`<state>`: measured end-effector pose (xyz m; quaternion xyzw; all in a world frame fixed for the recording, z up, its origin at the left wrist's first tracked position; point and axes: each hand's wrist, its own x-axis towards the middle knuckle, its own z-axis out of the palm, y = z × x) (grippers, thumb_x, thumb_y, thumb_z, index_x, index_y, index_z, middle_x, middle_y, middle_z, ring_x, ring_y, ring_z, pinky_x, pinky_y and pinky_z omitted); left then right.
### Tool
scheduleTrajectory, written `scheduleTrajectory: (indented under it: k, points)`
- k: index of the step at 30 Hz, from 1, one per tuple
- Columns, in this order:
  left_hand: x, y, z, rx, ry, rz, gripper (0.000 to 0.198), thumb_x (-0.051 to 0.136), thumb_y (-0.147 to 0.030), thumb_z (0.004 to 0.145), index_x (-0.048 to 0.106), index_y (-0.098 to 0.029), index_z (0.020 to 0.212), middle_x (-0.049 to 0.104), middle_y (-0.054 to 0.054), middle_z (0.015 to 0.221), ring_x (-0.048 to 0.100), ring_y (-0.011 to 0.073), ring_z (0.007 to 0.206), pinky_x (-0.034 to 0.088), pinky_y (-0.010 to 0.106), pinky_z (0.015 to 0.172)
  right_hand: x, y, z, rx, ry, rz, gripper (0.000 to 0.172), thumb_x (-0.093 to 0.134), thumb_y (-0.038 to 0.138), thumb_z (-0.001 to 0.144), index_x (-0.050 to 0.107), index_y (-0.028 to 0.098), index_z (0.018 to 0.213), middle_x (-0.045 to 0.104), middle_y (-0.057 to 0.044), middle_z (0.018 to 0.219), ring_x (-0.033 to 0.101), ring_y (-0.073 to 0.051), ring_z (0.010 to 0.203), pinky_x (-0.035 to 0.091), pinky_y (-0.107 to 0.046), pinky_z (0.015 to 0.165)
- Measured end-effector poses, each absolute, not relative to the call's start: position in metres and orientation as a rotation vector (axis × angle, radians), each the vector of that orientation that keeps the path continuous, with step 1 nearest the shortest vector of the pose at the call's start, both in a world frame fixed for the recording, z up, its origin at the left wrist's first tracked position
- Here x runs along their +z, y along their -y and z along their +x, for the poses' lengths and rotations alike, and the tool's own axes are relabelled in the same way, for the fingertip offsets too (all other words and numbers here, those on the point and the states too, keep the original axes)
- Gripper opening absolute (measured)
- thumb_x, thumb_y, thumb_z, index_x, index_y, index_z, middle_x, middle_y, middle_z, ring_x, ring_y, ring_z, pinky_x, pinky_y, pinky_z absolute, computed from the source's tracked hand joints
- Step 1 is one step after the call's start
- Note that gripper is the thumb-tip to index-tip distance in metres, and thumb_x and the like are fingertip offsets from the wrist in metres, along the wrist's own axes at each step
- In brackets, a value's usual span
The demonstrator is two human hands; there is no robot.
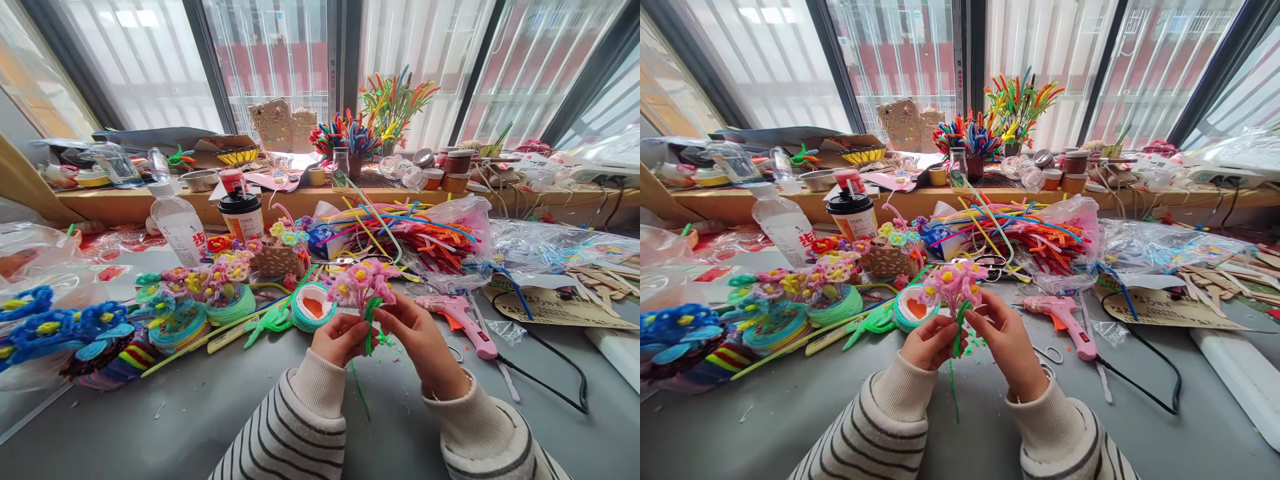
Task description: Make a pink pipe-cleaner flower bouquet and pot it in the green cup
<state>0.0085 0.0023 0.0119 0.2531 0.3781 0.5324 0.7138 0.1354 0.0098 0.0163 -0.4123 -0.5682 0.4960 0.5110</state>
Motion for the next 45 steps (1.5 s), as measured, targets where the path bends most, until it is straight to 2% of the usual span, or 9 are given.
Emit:
scheduleTrajectory:
  k: [7,14,18,25,32,36,39,42,45]
  points:
    - [0.011,-0.002,0.007,1.187,-0.846,0.533,0.031,0.077,-0.025,0.035,0.055,-0.012,0.054,0.063,0.001,0.047,0.057,0.0114,0.043,0.043,0.022,0.046,0.017,-0.011,0.142,0.887,1.617,-0.963,0.025,0.049,0.024,0.075,0.051,0.02,0.099,0.057,-0.005,0.096,0.056,-0.015,0.076,0.048,-0.027,0.061]
    - [0.009,-0.002,0.01,1.216,-0.9,0.578,0.032,0.077,-0.025,0.034,0.056,-0.011,0.053,0.064,0.003,0.048,0.058,0.0133,0.043,0.042,0.023,0.046,0.016,-0.007,0.143,0.286,1.751,-1.038,0.009,0.05,0.018,0.075,0.055,0.02,0.082,0.057,-0.002,0.076,0.054,-0.014,0.069,0.045,-0.025,0.059]
    - [0.01,0.0,0.009,1.186,-0.898,0.636,0.031,0.076,-0.026,0.035,0.056,-0.011,0.054,0.064,0.003,0.049,0.058,0.0143,0.044,0.039,0.022,0.042,0.015,-0.006,0.143,0.229,1.748,-1.034,0.009,0.049,0.016,0.075,0.054,0.02,0.08,0.057,-0.001,0.075,0.054,-0.013,0.066,0.045,-0.025,0.058]
    - [0.013,0.001,0.006,1.086,-0.907,0.676,0.029,0.076,-0.023,0.034,0.056,-0.012,0.051,0.065,0.003,0.049,0.06,0.0167,0.047,0.043,0.024,0.044,0.012,-0.005,0.142,0.103,1.72,-0.994,0.011,0.05,0.012,0.074,0.053,0.021,0.079,0.057,-0.001,0.074,0.054,-0.013,0.067,0.045,-0.025,0.06]
    - [0.013,0.0,0.003,1.022,-0.96,0.719,0.026,0.076,-0.027,0.037,0.062,-0.01,0.051,0.064,0.003,0.048,0.057,0.0123,0.043,0.042,0.023,0.045,0.008,-0.005,0.141,0.03,1.703,-0.941,0.013,0.052,0.007,0.071,0.053,0.02,0.074,0.058,-0.001,0.071,0.054,-0.013,0.068,0.044,-0.023,0.063]
    - [0.008,-0.002,0.002,1.069,-0.964,0.75,0.023,0.075,-0.026,0.039,0.063,-0.01,0.051,0.063,0.002,0.047,0.054,0.0096,0.041,0.039,0.021,0.043,0.007,-0.005,0.137,0.183,1.642,-0.982,0.01,0.052,0.01,0.071,0.054,0.019,0.071,0.057,0.0,0.07,0.053,-0.012,0.066,0.043,-0.022,0.06]
    - [0.005,-0.003,0.002,1.097,-0.944,0.745,0.022,0.075,-0.026,0.04,0.062,-0.01,0.05,0.063,0.002,0.046,0.051,0.0078,0.039,0.038,0.02,0.042,0.008,-0.008,0.134,0.597,1.525,-1.057,0.001,0.054,0.019,0.071,0.053,0.019,0.071,0.054,0.002,0.063,0.05,-0.01,0.056,0.042,-0.021,0.052]
    - [0.007,-0.003,0.002,1.104,-0.929,0.706,0.023,0.075,-0.026,0.038,0.062,-0.011,0.05,0.063,0.002,0.045,0.052,0.0082,0.04,0.038,0.019,0.042,0.009,-0.012,0.134,1.059,1.419,-1.058,0.012,0.057,0.028,0.067,0.054,0.017,0.071,0.051,0.003,0.059,0.046,-0.009,0.052,0.039,-0.02,0.048]
    - [0.01,-0.002,0.002,1.072,-0.899,0.694,0.024,0.076,-0.027,0.038,0.063,-0.011,0.05,0.063,0.002,0.046,0.055,0.0099,0.042,0.039,0.019,0.043,0.007,-0.015,0.135,1.348,1.411,-1.013,0.019,0.058,0.033,0.065,0.055,0.015,0.061,0.049,0.003,0.055,0.044,-0.009,0.052,0.036,-0.022,0.05]
